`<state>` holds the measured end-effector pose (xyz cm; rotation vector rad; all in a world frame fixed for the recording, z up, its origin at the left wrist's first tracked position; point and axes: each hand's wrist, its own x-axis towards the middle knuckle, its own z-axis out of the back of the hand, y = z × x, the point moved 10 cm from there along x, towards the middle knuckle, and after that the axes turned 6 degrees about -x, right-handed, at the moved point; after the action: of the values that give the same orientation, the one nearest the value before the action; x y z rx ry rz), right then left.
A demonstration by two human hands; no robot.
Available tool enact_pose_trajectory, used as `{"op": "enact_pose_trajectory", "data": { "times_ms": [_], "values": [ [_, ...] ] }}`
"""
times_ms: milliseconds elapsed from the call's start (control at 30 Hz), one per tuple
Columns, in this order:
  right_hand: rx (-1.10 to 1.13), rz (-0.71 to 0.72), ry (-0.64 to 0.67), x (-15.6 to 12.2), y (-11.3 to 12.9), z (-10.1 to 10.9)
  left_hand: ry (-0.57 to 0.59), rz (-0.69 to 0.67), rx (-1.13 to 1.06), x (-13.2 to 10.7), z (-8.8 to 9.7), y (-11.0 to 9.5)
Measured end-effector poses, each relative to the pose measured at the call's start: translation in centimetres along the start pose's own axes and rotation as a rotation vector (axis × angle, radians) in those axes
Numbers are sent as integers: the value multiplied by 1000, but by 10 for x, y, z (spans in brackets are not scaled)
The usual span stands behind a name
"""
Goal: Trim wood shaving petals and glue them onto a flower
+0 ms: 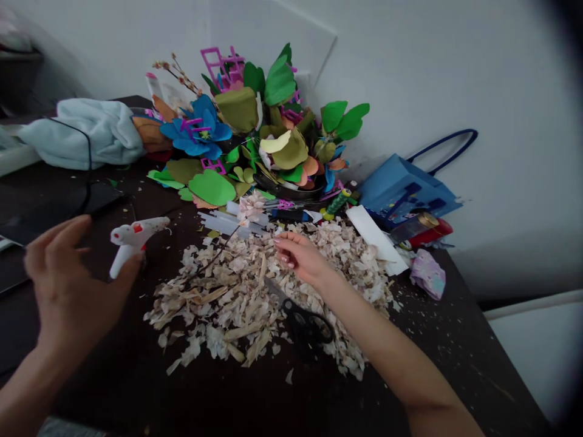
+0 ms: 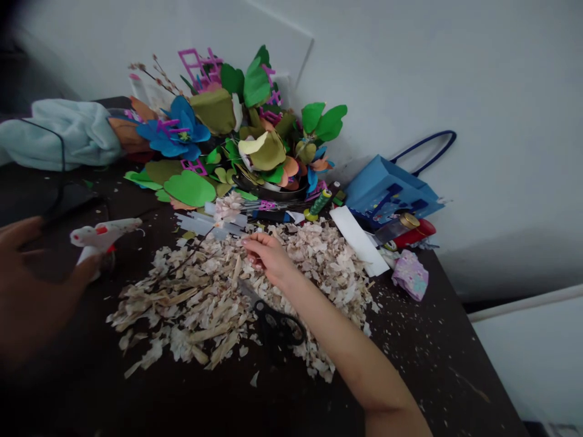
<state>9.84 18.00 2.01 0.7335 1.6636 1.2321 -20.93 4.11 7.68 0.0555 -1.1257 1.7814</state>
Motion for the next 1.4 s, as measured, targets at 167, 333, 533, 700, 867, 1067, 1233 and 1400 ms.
{"op": "enact_pose_trajectory", "data": {
  "times_ms": [167, 333, 533, 700, 867, 1067, 1233, 1400],
  "values": [
    [-122, 75, -9, 18, 32, 5, 275, -102, -157, 4, -61, -62],
    [-244, 184, -9, 44, 66, 1, 486, -143, -329, 24, -142, -76],
    [-628, 463, 54, 69, 94, -30, 563, -85, -293, 22, -186, -64],
    [-748, 515, 103, 82, 93, -45, 559, -72, -321, 19, -193, -59],
    [-798, 508, 121, 72, 97, -47, 574, -92, -370, 20, -184, -66],
    [-898, 527, 170, 30, 106, -50, 614, -215, -450, 12, -155, -95],
    [-1026, 523, 126, 0, 120, -46, 542, -462, -447, 0, -131, -124],
    [-1060, 474, 105, -16, 127, -42, 393, -647, -375, -11, -113, -139]
  ]
}}
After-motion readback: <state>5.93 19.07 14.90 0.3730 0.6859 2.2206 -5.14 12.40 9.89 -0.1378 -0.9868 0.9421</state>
